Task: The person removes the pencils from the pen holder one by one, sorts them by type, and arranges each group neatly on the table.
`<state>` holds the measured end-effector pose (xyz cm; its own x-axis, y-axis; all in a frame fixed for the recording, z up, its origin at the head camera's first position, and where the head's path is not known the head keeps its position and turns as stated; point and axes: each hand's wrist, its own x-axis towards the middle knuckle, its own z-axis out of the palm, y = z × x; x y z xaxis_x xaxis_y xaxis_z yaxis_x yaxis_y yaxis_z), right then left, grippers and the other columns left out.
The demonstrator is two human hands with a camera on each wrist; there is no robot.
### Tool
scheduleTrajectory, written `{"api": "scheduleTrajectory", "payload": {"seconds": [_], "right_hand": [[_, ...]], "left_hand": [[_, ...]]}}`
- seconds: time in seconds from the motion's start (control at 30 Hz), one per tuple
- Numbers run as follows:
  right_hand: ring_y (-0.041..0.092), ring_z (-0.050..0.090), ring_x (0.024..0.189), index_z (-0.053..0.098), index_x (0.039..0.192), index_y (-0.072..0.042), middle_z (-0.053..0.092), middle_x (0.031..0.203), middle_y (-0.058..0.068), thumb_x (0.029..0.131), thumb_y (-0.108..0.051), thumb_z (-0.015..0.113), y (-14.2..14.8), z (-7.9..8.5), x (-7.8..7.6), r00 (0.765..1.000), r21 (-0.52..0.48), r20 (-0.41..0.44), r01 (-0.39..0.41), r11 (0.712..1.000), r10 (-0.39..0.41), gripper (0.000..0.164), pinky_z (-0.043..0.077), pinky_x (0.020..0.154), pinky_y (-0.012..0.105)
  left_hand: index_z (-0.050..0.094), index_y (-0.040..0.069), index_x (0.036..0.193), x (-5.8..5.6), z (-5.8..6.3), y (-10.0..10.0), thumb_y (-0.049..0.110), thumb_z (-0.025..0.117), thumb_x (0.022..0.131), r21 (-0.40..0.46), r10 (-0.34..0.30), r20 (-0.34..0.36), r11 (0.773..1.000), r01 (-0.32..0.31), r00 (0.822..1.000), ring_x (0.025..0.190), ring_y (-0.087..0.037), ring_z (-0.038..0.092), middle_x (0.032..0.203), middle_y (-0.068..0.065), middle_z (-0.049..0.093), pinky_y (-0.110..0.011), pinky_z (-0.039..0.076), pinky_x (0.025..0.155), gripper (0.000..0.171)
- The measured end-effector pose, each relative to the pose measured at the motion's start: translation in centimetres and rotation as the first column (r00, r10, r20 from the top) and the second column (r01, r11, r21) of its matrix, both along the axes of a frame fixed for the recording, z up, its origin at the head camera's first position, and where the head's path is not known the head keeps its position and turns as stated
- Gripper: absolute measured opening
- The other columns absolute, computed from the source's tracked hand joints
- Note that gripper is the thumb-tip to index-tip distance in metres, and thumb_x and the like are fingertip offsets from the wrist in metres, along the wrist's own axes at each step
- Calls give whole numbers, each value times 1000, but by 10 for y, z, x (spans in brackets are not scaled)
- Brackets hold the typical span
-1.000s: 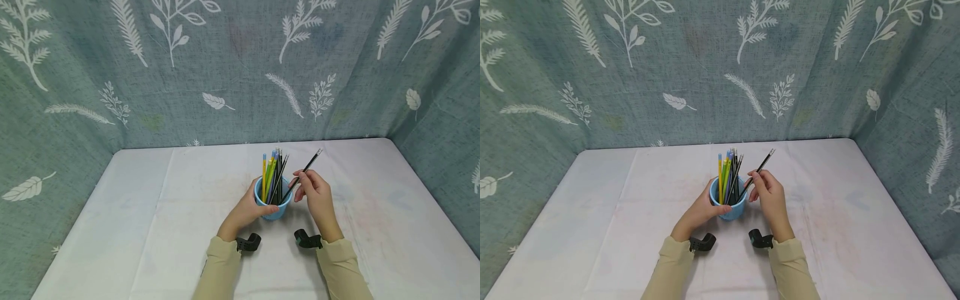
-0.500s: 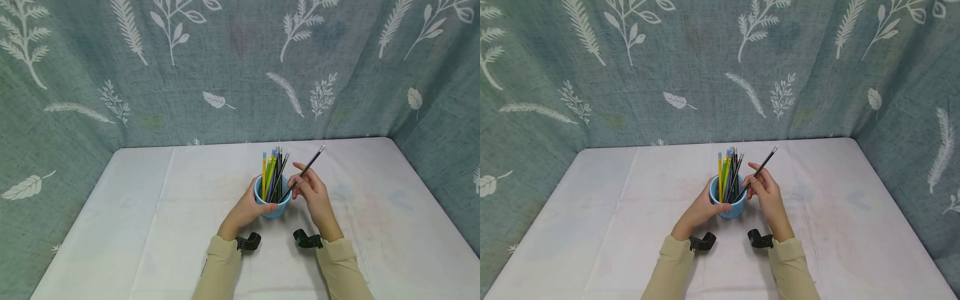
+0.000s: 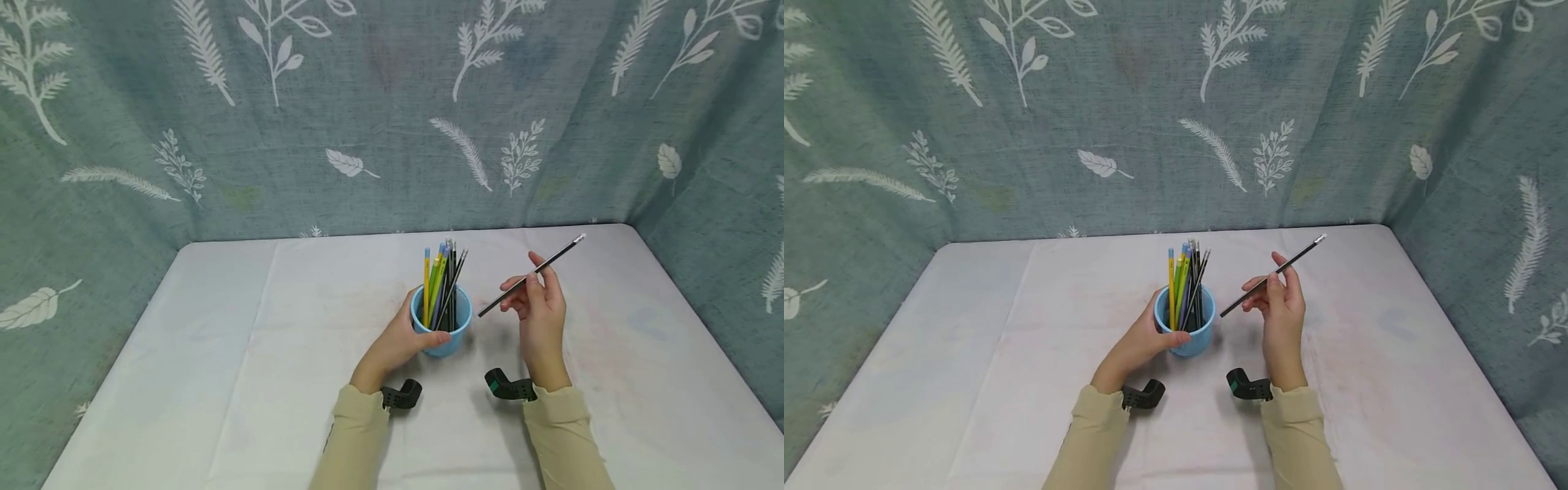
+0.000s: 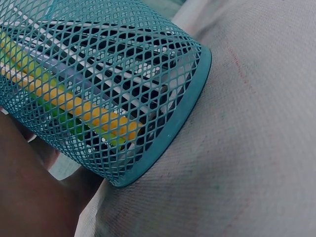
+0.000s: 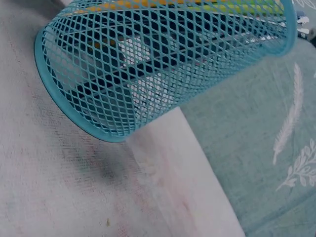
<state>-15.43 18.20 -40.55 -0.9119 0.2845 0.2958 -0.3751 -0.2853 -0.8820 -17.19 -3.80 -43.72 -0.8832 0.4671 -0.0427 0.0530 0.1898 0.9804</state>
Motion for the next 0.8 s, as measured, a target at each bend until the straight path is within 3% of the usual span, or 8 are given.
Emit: {"api": "scheduleTrajectory", "payload": {"seconds": [0.2, 0.33, 0.5, 0.67, 0.8], "right_hand": [[21, 48, 52, 41, 130, -9, 56, 77, 15, 96, -20, 40, 1, -2, -1, 997, -29, 42, 65, 997, -64, 36, 46, 50, 25], [21, 46, 51, 41, 131, -13, 56, 76, 15, 96, -21, 42, -1, -5, -2, 992, -27, 94, 91, 995, -88, 36, 44, 49, 24], [18, 44, 51, 40, 133, -20, 55, 76, 13, 95, -9, 38, -3, -7, -5, 977, -4, 191, 102, 995, -99, 40, 42, 49, 22], [15, 45, 55, 40, 134, -25, 56, 80, 10, 94, -12, 39, -2, -12, -9, 946, 149, 303, 76, 986, -118, 42, 43, 53, 22], [15, 45, 57, 39, 135, -25, 57, 85, 8, 95, -20, 40, 1, -18, -7, 915, 360, 369, 22, 933, -164, 40, 42, 54, 26]], "left_hand": [[21, 38, 135, 2, 4, -1, 44, 74, 67, -7, 2, 10, 1000, -2, 1000, 115, -9, 39, 125, 13, 40, -41, 32, 94, 86], [19, 34, 137, 2, 6, -3, 39, 75, 69, -12, -9, 33, 1000, 9, 999, 118, -13, 37, 129, 8, 37, -43, 31, 95, 89], [18, 36, 137, 1, 4, -5, 43, 74, 68, -22, -5, 23, 1000, 5, 1000, 117, -12, 37, 128, 10, 38, -43, 32, 94, 89], [21, 40, 134, 0, 3, -5, 46, 74, 67, -19, 11, 12, 1000, -11, 1000, 115, -9, 39, 125, 13, 40, -42, 33, 94, 86], [20, 37, 136, 1, 3, -2, 45, 73, 68, -7, -13, 1, 1000, 13, 1000, 116, -11, 38, 127, 11, 39, -42, 31, 95, 87]]}}
